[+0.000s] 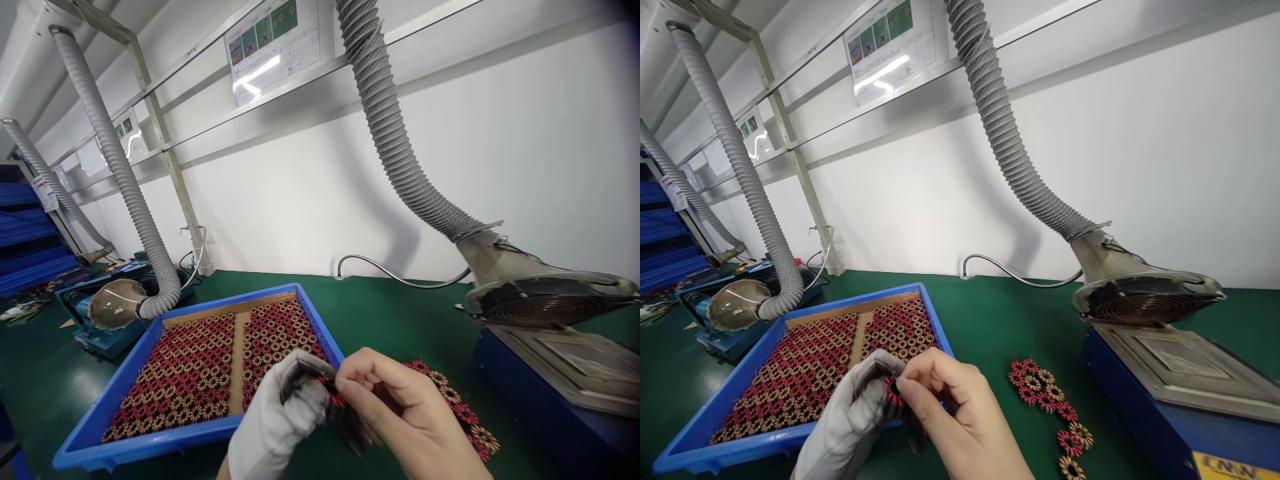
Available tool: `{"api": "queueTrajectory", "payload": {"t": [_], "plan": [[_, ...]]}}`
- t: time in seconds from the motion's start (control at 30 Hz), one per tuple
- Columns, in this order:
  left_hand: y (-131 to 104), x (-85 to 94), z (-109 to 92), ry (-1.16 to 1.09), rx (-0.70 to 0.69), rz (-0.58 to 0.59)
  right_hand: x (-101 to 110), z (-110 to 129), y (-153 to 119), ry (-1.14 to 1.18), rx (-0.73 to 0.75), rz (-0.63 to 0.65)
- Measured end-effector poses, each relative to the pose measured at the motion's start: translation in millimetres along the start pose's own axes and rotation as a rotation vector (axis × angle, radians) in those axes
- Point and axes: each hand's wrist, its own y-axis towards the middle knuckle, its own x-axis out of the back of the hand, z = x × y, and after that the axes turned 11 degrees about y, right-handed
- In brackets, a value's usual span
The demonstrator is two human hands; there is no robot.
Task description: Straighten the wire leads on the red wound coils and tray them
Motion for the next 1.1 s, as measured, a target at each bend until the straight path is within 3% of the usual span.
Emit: {"api": "queueTrajectory", "payload": {"t": [0.23, 0.4, 0.53, 0.67, 0.77, 0.83, 0.93, 1.03, 1.1], "plan": [[0, -1.2, -5, -0.01, 0.017, -0.021, 4, -4, 1, -0.123, 0.042, 0.036], [1, -0.3, -1, -0.054, 0.019, -0.025, 7, -5, 4, -0.083, 0.018, 0.065], [2, 4.6, 4, -0.028, -0.025, 0.039, 0, -5, 3, -0.018, 0.014, -0.068], [4, 7.8, 5, -0.06, -0.035, 0.12, -4, -3, 1, -0.053, 0.12, -0.175], [5, 6.4, 8, -0.128, -0.075, 0.087, 1, -2, 0, -0.165, 0.193, -0.103], [5, 4.5, 10, -0.198, -0.133, 0.036, 7, -2, 1, -0.287, 0.153, 0.011], [4, 2.7, 11, -0.33, -0.192, 0.054, 16, -2, 4, -0.49, 0.055, 0.174], [4, 3.3, 12, -0.391, -0.201, 0.172, 21, 0, 6, -0.533, 0.082, 0.16], [6, 3.6, 13, -0.28, -0.186, 0.221, 23, 1, 6, -0.477, 0.145, 0.107]]}}
